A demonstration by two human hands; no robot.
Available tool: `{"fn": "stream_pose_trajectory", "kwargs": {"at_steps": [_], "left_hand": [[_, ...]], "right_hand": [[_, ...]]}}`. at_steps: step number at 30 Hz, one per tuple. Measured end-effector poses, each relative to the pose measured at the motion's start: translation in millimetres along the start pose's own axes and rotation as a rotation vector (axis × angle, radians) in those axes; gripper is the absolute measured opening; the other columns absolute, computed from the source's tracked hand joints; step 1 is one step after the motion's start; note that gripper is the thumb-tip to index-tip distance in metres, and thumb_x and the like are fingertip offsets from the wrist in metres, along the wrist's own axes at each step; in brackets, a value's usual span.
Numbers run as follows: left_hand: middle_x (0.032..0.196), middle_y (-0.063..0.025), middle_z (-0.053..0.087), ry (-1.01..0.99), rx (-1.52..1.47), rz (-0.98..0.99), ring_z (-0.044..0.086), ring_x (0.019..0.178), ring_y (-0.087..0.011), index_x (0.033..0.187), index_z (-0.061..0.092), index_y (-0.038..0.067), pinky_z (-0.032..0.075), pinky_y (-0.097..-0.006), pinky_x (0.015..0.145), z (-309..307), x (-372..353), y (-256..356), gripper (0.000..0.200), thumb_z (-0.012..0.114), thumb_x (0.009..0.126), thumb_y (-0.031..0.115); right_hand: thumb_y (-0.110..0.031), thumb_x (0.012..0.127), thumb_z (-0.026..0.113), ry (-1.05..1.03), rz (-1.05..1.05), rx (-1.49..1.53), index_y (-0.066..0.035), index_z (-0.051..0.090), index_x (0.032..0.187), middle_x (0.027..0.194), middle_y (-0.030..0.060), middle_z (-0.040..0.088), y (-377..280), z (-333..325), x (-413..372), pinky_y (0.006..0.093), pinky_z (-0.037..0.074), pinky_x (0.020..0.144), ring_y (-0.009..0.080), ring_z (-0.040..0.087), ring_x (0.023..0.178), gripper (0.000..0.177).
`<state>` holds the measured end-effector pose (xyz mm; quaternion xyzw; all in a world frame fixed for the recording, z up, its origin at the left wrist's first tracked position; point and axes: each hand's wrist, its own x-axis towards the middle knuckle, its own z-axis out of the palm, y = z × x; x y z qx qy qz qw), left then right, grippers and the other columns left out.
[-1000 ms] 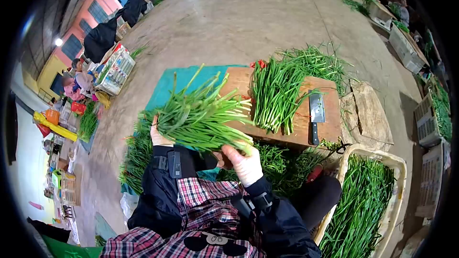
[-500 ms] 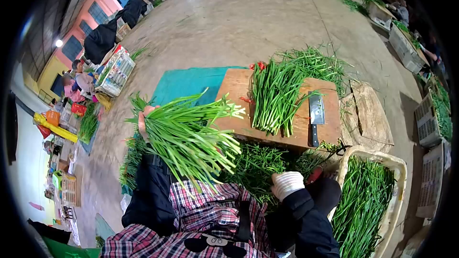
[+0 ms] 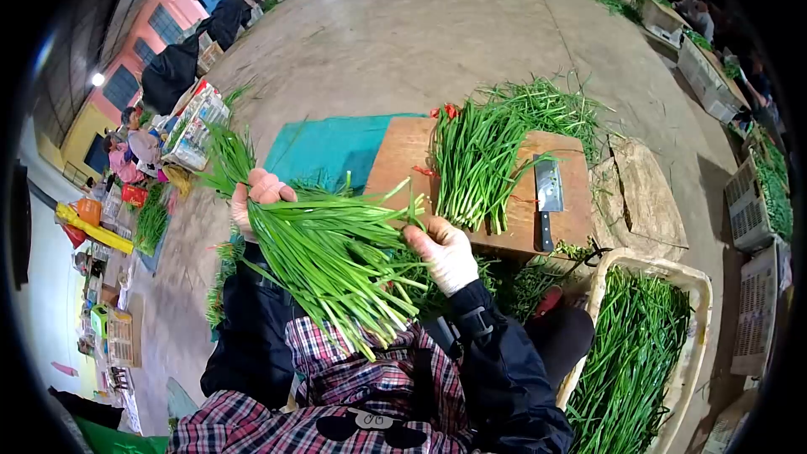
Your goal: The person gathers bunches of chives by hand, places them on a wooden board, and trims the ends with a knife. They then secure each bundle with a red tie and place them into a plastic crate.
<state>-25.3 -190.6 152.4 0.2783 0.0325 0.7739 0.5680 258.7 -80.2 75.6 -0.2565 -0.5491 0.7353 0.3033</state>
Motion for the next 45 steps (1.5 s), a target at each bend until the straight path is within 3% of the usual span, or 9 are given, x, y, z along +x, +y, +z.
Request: {"fn": "stream_pose_trajectory", "kwargs": {"at_steps": [8, 10, 14, 21, 28, 34, 38, 42, 45], "left_hand": [[0.073, 0.0074, 0.039, -0.078, -0.021, 0.037, 0.043, 0.069, -0.0099, 0.09, 0.045, 0.015, 0.038, -0.0393, 0.098, -6.8, 1.1, 8.4, 0.014, 0.056, 0.088, 0.022], [0.073, 0.0075, 0.039, -0.099, -0.015, 0.041, 0.043, 0.068, -0.01, 0.091, 0.046, 0.014, 0.038, -0.0396, 0.098, -8.0, 2.1, 14.5, 0.014, 0.056, 0.088, 0.022], [0.071, 0.0046, 0.038, -0.032, 0.014, 0.02, 0.044, 0.069, -0.0146, 0.085, 0.05, 0.013, 0.038, -0.0406, 0.092, -0.2, 3.9, 22.5, 0.016, 0.06, 0.083, 0.025], [0.068, 0.0055, 0.036, -0.038, 0.195, -0.05, 0.04, 0.066, -0.0131, 0.084, 0.048, 0.014, 0.04, -0.0391, 0.086, 22.9, 15.2, 2.4, 0.015, 0.055, 0.086, 0.027], [0.067, 0.0054, 0.037, -0.056, 0.239, -0.115, 0.041, 0.063, -0.0123, 0.082, 0.044, 0.014, 0.042, -0.0399, 0.084, 44.1, 23.6, -10.5, 0.018, 0.057, 0.085, 0.025], [0.066, 0.0048, 0.037, -0.054, 0.289, -0.15, 0.041, 0.062, -0.0129, 0.08, 0.041, 0.014, 0.043, -0.0409, 0.081, 59.8, 27.9, -26.8, 0.021, 0.057, 0.085, 0.026], [0.065, 0.0041, 0.037, -0.018, 0.346, -0.166, 0.041, 0.061, -0.0139, 0.079, 0.037, 0.014, 0.043, -0.0407, 0.08, 67.0, 26.3, -35.4, 0.024, 0.057, 0.084, 0.026], [0.066, 0.0044, 0.036, -0.06, 0.333, -0.193, 0.04, 0.063, -0.0128, 0.081, 0.041, 0.014, 0.041, -0.0382, 0.078, 57.5, 28.8, -28.1, 0.02, 0.056, 0.085, 0.027], [0.067, 0.0048, 0.037, 0.053, 0.216, -0.127, 0.042, 0.064, -0.0128, 0.089, 0.053, 0.013, 0.04, -0.0377, 0.083, 34.5, 23.0, -8.4, 0.014, 0.056, 0.086, 0.026]], "right_hand": [[-0.036, 0.089, 0.062, 0.206, -0.097, 0.912, -0.009, 0.058, 0.098, 0.064, 0.0007, 0.059, 38.0, -16.7, -35.0, 0.0337, 0.05, 0.073, 0.0201, 0.062, 0.073, 0.028], [-0.036, 0.088, 0.063, 0.152, 0.049, 0.544, -0.006, 0.059, 0.1, 0.062, 0.0004, 0.059, 44.2, -49.0, -54.2, 0.0344, 0.05, 0.071, 0.0184, 0.06, 0.066, 0.033], [-0.027, 0.077, 0.071, -0.109, 0.162, -1.357, -0.012, 0.063, 0.111, 0.087, 0.0152, 0.067, -5.1, -61.2, -84.0, 0.0378, 0.05, 0.077, 0.0338, 0.064, 0.084, 0.037], [-0.018, 0.085, 0.064, 0.091, -0.136, -0.307, 0.003, 0.063, 0.106, 0.09, 0.0095, 0.065, -30.8, -17.8, -65.6, 0.0271, 0.048, 0.076, 0.015, 0.06, 0.081, 0.029], [-0.013, 0.079, 0.065, -0.014, -0.461, -0.69, -0.006, 0.066, 0.102, 0.071, 0.0147, 0.063, -61.7, -3.7, -67.5, 0.034, 0.049, 0.063, 0.0284, 0.062, 0.063, 0.024], [-0.045, 0.078, 0.064, -0.107, -0.157, -0.862, -0.011, 0.066, 0.104, 0.068, 0.0181, 0.062, -53.1, 17.9, -51.0, 0.0381, 0.05, 0.063, 0.032, 0.064, 0.068, 0.043], [-0.04, 0.08, 0.064, -0.192, -0.109, -0.764, -0.009, 0.068, 0.091, 0.072, 0.0173, 0.063, -49.9, 29.3, -45.1, 0.0362, 0.05, 0.066, 0.0299, 0.064, 0.07, 0.033], [-0.012, 0.084, 0.065, -0.356, 0.16, -0.045, 0.0, 0.064, 0.086, 0.07, 0.003, 0.062, -44.4, 3.3, -56.5, 0.0267, 0.047, 0.06, 0.0116, 0.059, 0.064, 0.012], [-0.015, 0.084, 0.065, -0.393, 0.076, 0.464, -0.002, 0.061, 0.083, 0.066, 0.0061, 0.061, -14.7, -38.0, -84.4, 0.0319, 0.049, 0.062, 0.0174, 0.06, 0.061, 0.014]]}}
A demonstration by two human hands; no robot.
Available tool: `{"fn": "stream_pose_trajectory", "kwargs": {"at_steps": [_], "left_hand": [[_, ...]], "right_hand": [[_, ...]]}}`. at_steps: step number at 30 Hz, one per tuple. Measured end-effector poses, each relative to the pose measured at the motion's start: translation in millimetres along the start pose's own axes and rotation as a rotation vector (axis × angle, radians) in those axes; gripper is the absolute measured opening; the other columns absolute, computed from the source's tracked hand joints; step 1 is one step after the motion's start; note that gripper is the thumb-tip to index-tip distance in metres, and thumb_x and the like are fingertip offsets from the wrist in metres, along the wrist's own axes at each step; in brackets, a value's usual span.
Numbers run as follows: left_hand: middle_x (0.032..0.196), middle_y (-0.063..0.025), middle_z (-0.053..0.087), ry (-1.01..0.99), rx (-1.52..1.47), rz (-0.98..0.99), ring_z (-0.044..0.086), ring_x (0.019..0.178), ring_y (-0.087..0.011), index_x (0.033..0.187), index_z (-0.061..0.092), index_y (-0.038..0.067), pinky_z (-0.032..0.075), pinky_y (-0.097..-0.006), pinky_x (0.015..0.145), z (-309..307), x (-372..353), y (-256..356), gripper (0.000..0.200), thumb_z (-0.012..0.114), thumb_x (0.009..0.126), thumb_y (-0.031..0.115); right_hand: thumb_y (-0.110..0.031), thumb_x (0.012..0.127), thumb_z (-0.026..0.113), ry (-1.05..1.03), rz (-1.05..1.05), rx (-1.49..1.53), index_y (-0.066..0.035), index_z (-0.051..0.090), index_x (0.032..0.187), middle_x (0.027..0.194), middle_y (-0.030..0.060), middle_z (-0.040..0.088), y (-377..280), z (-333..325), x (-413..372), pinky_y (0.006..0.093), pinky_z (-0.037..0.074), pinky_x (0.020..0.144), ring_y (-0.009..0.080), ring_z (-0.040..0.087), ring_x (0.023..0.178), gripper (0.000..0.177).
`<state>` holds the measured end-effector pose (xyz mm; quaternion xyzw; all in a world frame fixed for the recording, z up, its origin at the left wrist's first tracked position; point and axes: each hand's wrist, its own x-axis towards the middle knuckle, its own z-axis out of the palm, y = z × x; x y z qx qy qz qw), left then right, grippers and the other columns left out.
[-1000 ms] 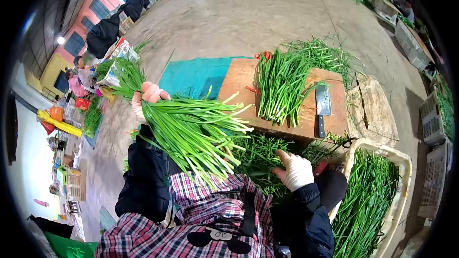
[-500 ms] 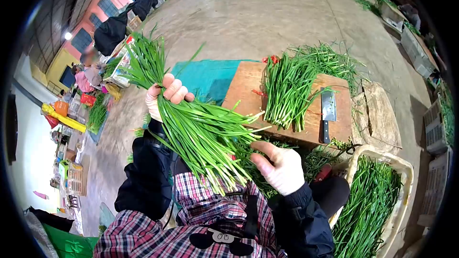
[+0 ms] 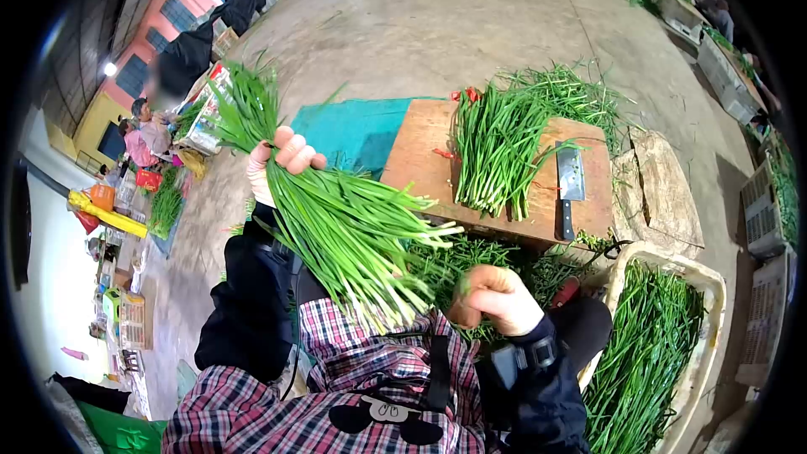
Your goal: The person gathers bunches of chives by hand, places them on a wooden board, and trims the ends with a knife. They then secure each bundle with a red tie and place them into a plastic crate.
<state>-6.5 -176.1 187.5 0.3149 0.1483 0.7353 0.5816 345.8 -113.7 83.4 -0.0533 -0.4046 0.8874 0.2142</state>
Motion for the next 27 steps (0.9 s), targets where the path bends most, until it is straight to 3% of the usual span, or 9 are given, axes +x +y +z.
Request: {"fn": "stream_pose_trajectory", "kwargs": {"at_steps": [4, 7, 8, 11, 13, 14, 19, 25, 27], "left_hand": [[0.07, 0.0038, 0.041, -0.006, -0.146, 0.064, 0.046, 0.069, -0.0145, 0.09, 0.053, 0.01, 0.04, -0.0382, 0.093, -29.4, -8.1, 14.4, 0.014, 0.056, 0.085, 0.023], [0.071, 0.0039, 0.042, -0.032, -0.154, 0.063, 0.046, 0.069, -0.0143, 0.091, 0.053, 0.01, 0.04, -0.0381, 0.094, -34.5, -9.9, 18.5, 0.014, 0.057, 0.085, 0.021], [0.071, 0.004, 0.042, -0.051, -0.165, 0.067, 0.046, 0.069, -0.0141, 0.092, 0.052, 0.009, 0.04, -0.038, 0.094, -32.9, -9.4, 17.5, 0.014, 0.057, 0.085, 0.021], [0.071, 0.0042, 0.042, -0.101, -0.084, 0.052, 0.046, 0.069, -0.014, 0.095, 0.055, 0.008, 0.041, -0.0372, 0.093, -30.7, -5.8, 17.4, 0.016, 0.056, 0.085, 0.022], [0.069, 0.0044, 0.042, -0.091, -0.086, 0.043, 0.046, 0.068, -0.0137, 0.091, 0.053, 0.01, 0.042, -0.0374, 0.09, -20.0, -4.0, 14.6, 0.014, 0.056, 0.085, 0.022], [0.068, 0.0046, 0.04, -0.057, -0.065, 0.051, 0.044, 0.066, -0.0131, 0.086, 0.048, 0.012, 0.042, -0.0372, 0.086, -12.9, -3.4, 12.0, 0.012, 0.056, 0.084, 0.022], [0.067, 0.0046, 0.038, -0.154, -0.034, -0.002, 0.042, 0.063, -0.0125, 0.083, 0.043, 0.014, 0.041, -0.0382, 0.086, 6.1, 2.0, 8.8, 0.014, 0.055, 0.085, 0.022], [0.064, 0.0037, 0.034, -0.041, 0.001, -0.01, 0.04, 0.062, -0.0146, 0.075, 0.036, 0.017, 0.038, -0.0372, 0.08, 17.3, 1.5, 0.9, 0.018, 0.052, 0.082, 0.023], [0.064, 0.0026, 0.038, -0.093, -0.052, 0.005, 0.044, 0.062, -0.0172, 0.075, 0.045, 0.013, 0.044, -0.0455, 0.082, 4.0, 4.4, -2.4, 0.015, 0.054, 0.082, 0.023]], "right_hand": [[-0.022, 0.081, 0.071, 0.137, -0.027, 0.098, -0.002, 0.061, 0.078, 0.062, 0.0086, 0.061, -2.1, -18.7, -52.5, 0.0368, 0.051, 0.068, 0.0223, 0.062, 0.063, 0.023], [-0.008, 0.083, 0.061, 0.401, 0.204, -0.883, -0.001, 0.064, 0.099, 0.077, 0.0079, 0.065, -9.1, -9.7, -55.9, 0.0322, 0.052, 0.07, 0.0202, 0.063, 0.071, 0.018], [-0.008, 0.082, 0.058, 0.315, 0.102, -1.304, -0.005, 0.063, 0.109, 0.084, 0.0096, 0.066, -23.6, 1.2, -46.0, 0.0292, 0.051, 0.07, 0.0194, 0.064, 0.074, 0.028], [-0.015, 0.081, 0.064, 0.272, 0.146, -1.001, -0.008, 0.06, 0.117, 0.093, 0.0142, 0.066, -35.7, 27.8, -19.4, 0.0318, 0.051, 0.068, 0.0259, 0.064, 0.076, 0.036], [-0.019, 0.082, 0.066, 0.198, 0.037, -1.08, -0.008, 0.06, 0.118, 0.096, 0.0157, 0.066, -37.6, 40.1, 5.5, 0.033, 0.051, 0.071, 0.0264, 0.065, 0.079, 0.039], [-0.026, 0.081, 0.067, 0.192, -0.27, -1.171, -0.008, 0.06, 0.116, 0.091, 0.016, 0.066, -25.2, 37.3, 20.3, 0.0351, 0.05, 0.071, 0.029, 0.064, 0.077, 0.04], [-0.037, 0.071, 0.07, 0.025, -0.414, -1.646, -0.014, 0.061, 0.11, 0.096, 0.0086, 0.057, -34.6, 59.8, 57.5, 0.0411, 0.043, 0.08, 0.029, 0.054, 0.092, 0.046], [-0.029, 0.072, 0.072, -0.067, -0.369, -1.509, -0.01, 0.061, 0.11, 0.092, 0.0125, 0.061, -4.8, 41.6, 61.1, 0.0413, 0.046, 0.079, 0.0337, 0.057, 0.089, 0.043], [-0.03, 0.072, 0.073, 0.01, -0.293, -1.445, -0.007, 0.06, 0.112, 0.097, 0.015, 0.064, -6.0, 49.3, 59.3, 0.0415, 0.047, 0.081, 0.0352, 0.058, 0.093, 0.048]]}}
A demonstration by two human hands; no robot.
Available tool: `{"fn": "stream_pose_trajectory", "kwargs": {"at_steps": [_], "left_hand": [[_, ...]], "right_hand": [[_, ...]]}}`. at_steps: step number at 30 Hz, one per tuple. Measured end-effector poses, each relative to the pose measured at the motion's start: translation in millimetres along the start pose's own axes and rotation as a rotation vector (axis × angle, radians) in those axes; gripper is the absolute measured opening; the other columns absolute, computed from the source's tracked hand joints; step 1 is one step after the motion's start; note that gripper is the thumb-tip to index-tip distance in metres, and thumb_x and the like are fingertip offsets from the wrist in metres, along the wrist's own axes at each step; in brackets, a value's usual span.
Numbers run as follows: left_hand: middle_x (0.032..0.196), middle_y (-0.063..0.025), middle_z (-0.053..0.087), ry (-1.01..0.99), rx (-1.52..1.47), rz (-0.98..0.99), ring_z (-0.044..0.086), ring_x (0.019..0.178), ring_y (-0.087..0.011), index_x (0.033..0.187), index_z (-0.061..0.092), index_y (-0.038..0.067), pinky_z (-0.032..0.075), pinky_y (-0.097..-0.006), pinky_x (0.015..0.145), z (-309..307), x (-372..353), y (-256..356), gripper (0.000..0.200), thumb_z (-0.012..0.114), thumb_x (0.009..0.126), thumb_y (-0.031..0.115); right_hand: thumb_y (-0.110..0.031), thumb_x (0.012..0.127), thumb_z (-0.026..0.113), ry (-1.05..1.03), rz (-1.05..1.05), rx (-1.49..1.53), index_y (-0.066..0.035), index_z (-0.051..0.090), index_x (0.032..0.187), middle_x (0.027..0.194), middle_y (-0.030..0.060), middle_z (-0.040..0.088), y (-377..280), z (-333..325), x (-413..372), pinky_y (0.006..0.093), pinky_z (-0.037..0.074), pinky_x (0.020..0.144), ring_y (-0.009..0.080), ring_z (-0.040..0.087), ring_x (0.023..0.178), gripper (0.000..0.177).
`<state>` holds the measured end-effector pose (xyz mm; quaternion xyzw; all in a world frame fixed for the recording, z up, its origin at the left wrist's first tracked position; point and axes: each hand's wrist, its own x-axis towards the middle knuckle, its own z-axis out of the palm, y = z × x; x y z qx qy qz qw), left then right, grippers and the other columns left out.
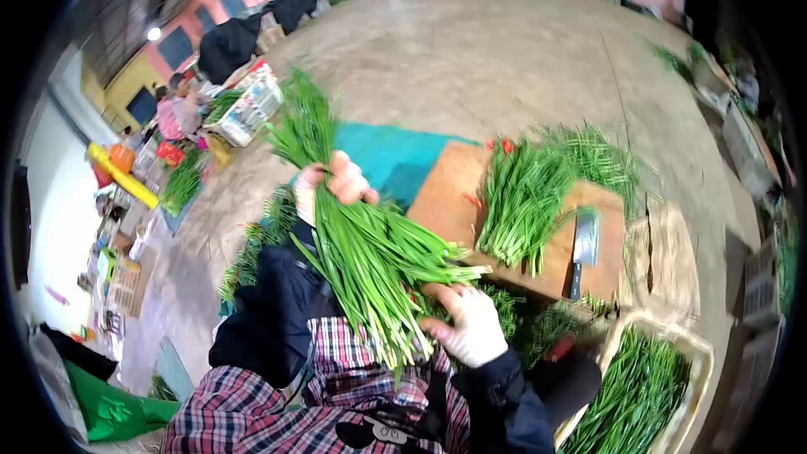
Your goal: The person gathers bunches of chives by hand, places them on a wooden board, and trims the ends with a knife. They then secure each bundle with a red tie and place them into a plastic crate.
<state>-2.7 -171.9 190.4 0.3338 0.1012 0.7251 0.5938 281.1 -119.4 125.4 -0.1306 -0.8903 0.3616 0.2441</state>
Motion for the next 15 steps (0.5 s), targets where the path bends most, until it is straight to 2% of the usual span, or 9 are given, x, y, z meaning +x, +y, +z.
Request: {"fn": "stream_pose_trajectory", "kwargs": {"at_steps": [2, 4, 5, 6, 8, 9, 10, 12, 15], "left_hand": [[0.065, 0.0007, 0.042, -0.012, -0.014, -0.045, 0.048, 0.064, -0.0189, 0.08, 0.054, 0.01, 0.046, -0.0491, 0.085, -12.7, 0.6, 0.8, 0.014, 0.055, 0.082, 0.023], [0.067, -0.0011, 0.046, 0.059, -0.055, -0.04, 0.05, 0.066, -0.0207, 0.084, 0.058, 0.008, 0.047, -0.049, 0.086, -8.3, -0.5, -5.5, 0.015, 0.055, 0.082, 0.022], [0.068, -0.0017, 0.049, 0.06, -0.082, -0.047, 0.051, 0.066, -0.0217, 0.087, 0.061, 0.007, 0.047, -0.05, 0.087, -7.1, 0.4, -7.6, 0.016, 0.055, 0.082, 0.021], [0.067, -0.0021, 0.05, 0.021, -0.072, -0.015, 0.051, 0.065, -0.0221, 0.091, 0.063, 0.006, 0.047, -0.0507, 0.086, -3.5, 1.8, -10.3, 0.019, 0.056, 0.083, 0.022], [0.067, -0.0023, 0.051, 0.053, -0.039, -0.016, 0.052, 0.064, -0.022, 0.091, 0.063, 0.007, 0.047, -0.0508, 0.085, -13.1, 3.1, -8.7, 0.019, 0.058, 0.082, 0.023], [0.067, -0.0025, 0.051, 0.243, -0.005, 0.031, 0.052, 0.064, -0.0221, 0.088, 0.061, 0.009, 0.047, -0.0502, 0.083, 1.4, -0.8, -11.3, 0.016, 0.059, 0.082, 0.023], [0.067, -0.0025, 0.05, 0.278, 0.006, 0.004, 0.052, 0.064, -0.0214, 0.086, 0.061, 0.011, 0.048, -0.0488, 0.082, 0.7, -0.3, -10.2, 0.014, 0.059, 0.081, 0.024], [0.066, -0.0024, 0.05, 0.419, -0.005, 0.051, 0.051, 0.064, -0.0209, 0.085, 0.062, 0.01, 0.048, -0.0474, 0.082, 4.9, -0.6, -15.7, 0.015, 0.059, 0.081, 0.025], [0.069, -0.0054, 0.061, 0.443, -0.07, 0.017, 0.062, 0.072, -0.0273, 0.078, 0.063, 0.006, 0.049, -0.0476, 0.084, -19.2, 0.6, -9.3, 0.018, 0.06, 0.081, 0.024]], "right_hand": [[-0.038, 0.073, 0.073, -0.026, 0.111, 0.13, -0.003, 0.059, 0.113, 0.097, 0.0175, 0.065, 7.4, 7.2, -4.1, 0.0407, 0.047, 0.082, 0.0368, 0.06, 0.094, 0.055], [-0.025, 0.073, 0.072, 0.016, 0.028, 0.14, -0.005, 0.065, 0.101, 0.083, 0.0166, 0.065, 9.8, 13.6, -7.2, 0.0406, 0.049, 0.072, 0.0363, 0.062, 0.079, 0.036], [-0.034, 0.076, 0.072, -0.064, 0.1, 0.167, 0.0, 0.067, 0.092, 0.084, 0.0173, 0.066, 10.9, 11.6, -8.0, 0.0393, 0.048, 0.075, 0.0363, 0.062, 0.083, 0.038], [-0.028, 0.077, 0.073, 0.063, 0.009, 0.156, 0.001, 0.066, 0.086, 0.081, 0.0145, 0.065, 13.4, 17.1, -10.4, 0.035, 0.048, 0.07, 0.0294, 0.063, 0.075, 0.031], [-0.02, 0.077, 0.073, 0.179, 0.215, 0.393, -0.001, 0.066, 0.083, 0.078, 0.0111, 0.066, 18.5, 25.9, -19.9, 0.0331, 0.049, 0.07, 0.0252, 0.063, 0.073, 0.021], [-0.018, 0.079, 0.072, 0.216, 0.247, 0.469, 0.0, 0.065, 0.082, 0.078, 0.0078, 0.065, 22.8, 28.3, -24.2, 0.0284, 0.047, 0.07, 0.0169, 0.06, 0.073, 0.02], [-0.014, 0.08, 0.07, 0.233, 0.347, 0.636, 0.001, 0.064, 0.082, 0.077, 0.0044, 0.063, 31.2, 35.6, -29.7, 0.0257, 0.046, 0.068, 0.0111, 0.056, 0.071, 0.016], [-0.009, 0.079, 0.068, 0.275, 0.455, 0.854, 0.0, 0.063, 0.081, 0.075, 0.0011, 0.061, 30.3, 32.1, -37.1, 0.0246, 0.044, 0.066, 0.0083, 0.052, 0.069, 0.011], [-0.01, 0.078, 0.07, 0.285, 0.368, 1.121, -0.002, 0.062, 0.076, 0.071, 0.0018, 0.06, 43.4, 28.2, -60.8, 0.0246, 0.044, 0.064, 0.0094, 0.054, 0.066, 0.011]]}}
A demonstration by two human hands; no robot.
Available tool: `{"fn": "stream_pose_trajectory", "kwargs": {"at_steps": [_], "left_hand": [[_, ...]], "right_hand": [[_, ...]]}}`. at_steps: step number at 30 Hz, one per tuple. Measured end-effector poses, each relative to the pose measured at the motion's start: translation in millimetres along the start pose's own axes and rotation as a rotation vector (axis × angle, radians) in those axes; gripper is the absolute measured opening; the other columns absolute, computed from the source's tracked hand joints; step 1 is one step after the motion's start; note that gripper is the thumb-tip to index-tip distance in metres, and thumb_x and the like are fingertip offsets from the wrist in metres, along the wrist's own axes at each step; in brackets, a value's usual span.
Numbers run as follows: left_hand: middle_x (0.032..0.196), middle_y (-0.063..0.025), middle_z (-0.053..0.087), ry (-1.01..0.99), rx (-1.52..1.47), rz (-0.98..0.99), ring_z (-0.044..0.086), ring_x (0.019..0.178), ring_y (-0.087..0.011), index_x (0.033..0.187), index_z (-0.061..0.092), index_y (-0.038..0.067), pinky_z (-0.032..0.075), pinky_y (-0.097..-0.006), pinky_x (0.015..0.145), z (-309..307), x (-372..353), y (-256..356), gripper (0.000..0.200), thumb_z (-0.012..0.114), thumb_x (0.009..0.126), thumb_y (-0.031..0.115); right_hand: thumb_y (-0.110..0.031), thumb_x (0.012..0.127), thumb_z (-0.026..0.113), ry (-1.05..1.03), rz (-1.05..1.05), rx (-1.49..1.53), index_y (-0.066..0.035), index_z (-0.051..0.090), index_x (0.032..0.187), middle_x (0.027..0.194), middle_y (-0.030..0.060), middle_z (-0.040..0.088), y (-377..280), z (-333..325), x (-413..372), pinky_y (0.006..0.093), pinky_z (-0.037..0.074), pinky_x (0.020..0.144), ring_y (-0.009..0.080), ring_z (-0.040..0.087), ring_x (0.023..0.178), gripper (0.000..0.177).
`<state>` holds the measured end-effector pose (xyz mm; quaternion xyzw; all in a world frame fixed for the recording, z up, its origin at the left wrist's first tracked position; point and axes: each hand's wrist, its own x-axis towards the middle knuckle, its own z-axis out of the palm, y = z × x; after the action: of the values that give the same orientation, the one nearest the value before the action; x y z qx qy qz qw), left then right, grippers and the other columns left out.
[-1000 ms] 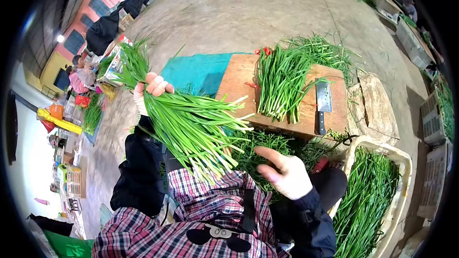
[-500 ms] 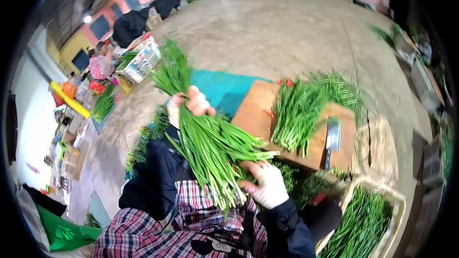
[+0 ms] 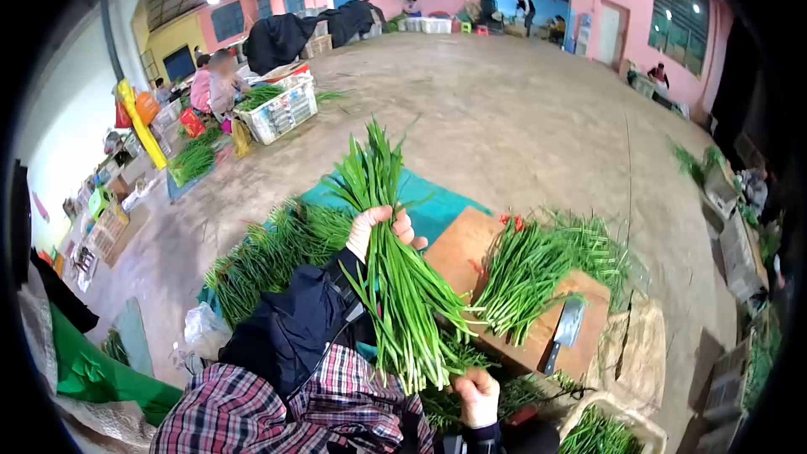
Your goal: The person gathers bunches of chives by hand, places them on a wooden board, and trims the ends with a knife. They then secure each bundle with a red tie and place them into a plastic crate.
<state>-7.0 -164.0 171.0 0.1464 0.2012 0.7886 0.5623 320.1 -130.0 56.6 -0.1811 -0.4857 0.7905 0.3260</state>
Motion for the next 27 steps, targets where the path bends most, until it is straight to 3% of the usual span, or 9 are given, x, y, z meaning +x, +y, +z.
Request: {"fn": "stream_pose_trajectory", "kwargs": {"at_steps": [4, 8, 10, 11, 13, 15, 19, 23, 27], "left_hand": [[0.068, -0.0087, 0.061, 0.139, 0.097, 0.034, 0.061, 0.062, -0.0267, 0.076, 0.06, 0.003, 0.053, -0.0442, 0.076, -0.7, 6.3, 4.4, 0.023, 0.061, 0.079, 0.026], [0.073, -0.0106, 0.064, 0.071, 0.266, 0.038, 0.065, 0.075, -0.0285, 0.074, 0.061, 0.002, 0.052, -0.0418, 0.078, 11.0, 9.1, 0.5, 0.023, 0.059, 0.082, 0.023], [0.077, -0.0132, 0.065, -0.023, 0.3, 0.001, 0.064, 0.09, -0.038, 0.101, 0.055, 0.003, 0.052, -0.048, 0.077, 3.4, 15.5, -6.8, 0.024, 0.061, 0.084, 0.018], [0.078, -0.0132, 0.065, -0.061, 0.371, 0.0, 0.064, 0.088, -0.0356, 0.103, 0.054, 0.002, 0.051, -0.0459, 0.078, -9.1, 24.7, -12.7, 0.026, 0.061, 0.083, 0.018], [0.078, -0.0121, 0.065, 0.003, 0.455, 0.006, 0.064, 0.086, -0.0306, 0.097, 0.057, 0.0, 0.05, -0.0423, 0.08, 9.4, 21.8, -26.0, 0.022, 0.061, 0.083, 0.017], [0.08, -0.0092, 0.065, 0.056, 0.579, 0.039, 0.063, 0.088, -0.0206, 0.083, 0.063, -0.001, 0.048, -0.0351, 0.083, 28.2, 22.5, -40.9, 0.019, 0.064, 0.081, 0.019], [0.091, -0.0077, 0.066, 0.032, 0.753, 0.135, 0.061, 0.087, -0.0165, 0.1, 0.064, 0.001, 0.047, -0.0321, 0.082, 91.0, 12.3, -75.3, 0.03, 0.072, 0.076, 0.019], [0.095, -0.0088, 0.065, 0.205, 1.178, -0.143, 0.06, 0.085, -0.0178, 0.103, 0.063, -0.001, 0.047, -0.033, 0.076, 139.6, 20.1, -106.8, 0.039, 0.073, 0.075, 0.024], [0.092, -0.0093, 0.066, -0.041, 1.033, -0.106, 0.06, 0.083, -0.0197, 0.106, 0.063, 0.0, 0.047, -0.0328, 0.075, 131.8, 47.8, -154.6, 0.038, 0.07, 0.074, 0.021]], "right_hand": [[-0.037, 0.078, 0.073, -0.177, 0.331, -0.495, -0.002, 0.065, 0.076, 0.07, 0.0036, 0.063, -10.7, -52.8, -31.1, 0.0254, 0.046, 0.065, 0.012, 0.059, 0.068, 0.036], [-0.027, 0.073, 0.074, -0.293, 0.49, -1.488, -0.008, 0.047, 0.131, 0.108, 0.0171, 0.065, -58.3, -38.5, -33.4, 0.0359, 0.049, 0.084, 0.0305, 0.063, 0.097, 0.067], [-0.03, 0.073, 0.077, -0.139, 0.248, -1.238, -0.009, 0.035, 0.14, 0.121, 0.0192, 0.058, -59.2, -43.3, -30.9, 0.037, 0.048, 0.087, 0.0302, 0.062, 0.103, 0.082], [-0.032, 0.072, 0.079, -0.057, 0.297, -1.067, -0.009, 0.031, 0.142, 0.126, 0.02, 0.055, -71.6, -27.2, -24.2, 0.0379, 0.048, 0.089, 0.0302, 0.06, 0.107, 0.088], [-0.042, 0.069, 0.081, -0.002, -0.191, -1.02, 0.001, 0.041, 0.133, 0.121, 0.0198, 0.058, -60.1, -23.9, -10.1, 0.0376, 0.047, 0.091, 0.0275, 0.059, 0.107, 0.087], [-0.048, 0.061, 0.083, -0.092, -0.217, -0.87, -0.001, 0.013, 0.146, 0.141, 0.0223, 0.038, -49.9, -18.7, 15.1, 0.0387, 0.036, 0.104, 0.0303, 0.043, 0.127, 0.12], [-0.036, 0.06, 0.087, -0.07, -0.305, -0.657, -0.006, 0.006, 0.148, 0.145, 0.0207, 0.033, -39.9, 24.2, 53.7, 0.0377, 0.033, 0.106, 0.0285, 0.038, 0.13, 0.123], [-0.023, 0.064, 0.086, 0.052, -0.274, -0.288, -0.005, 0.005, 0.148, 0.138, 0.0181, 0.04, -19.9, 21.9, 83.8, 0.0347, 0.035, 0.103, 0.0243, 0.043, 0.121, 0.119], [-0.026, 0.065, 0.085, 0.142, -0.25, -0.203, 0.005, 0.023, 0.141, 0.13, 0.0156, 0.047, -33.1, 10.7, 88.7, 0.0322, 0.039, 0.098, 0.0229, 0.048, 0.114, 0.103]]}}
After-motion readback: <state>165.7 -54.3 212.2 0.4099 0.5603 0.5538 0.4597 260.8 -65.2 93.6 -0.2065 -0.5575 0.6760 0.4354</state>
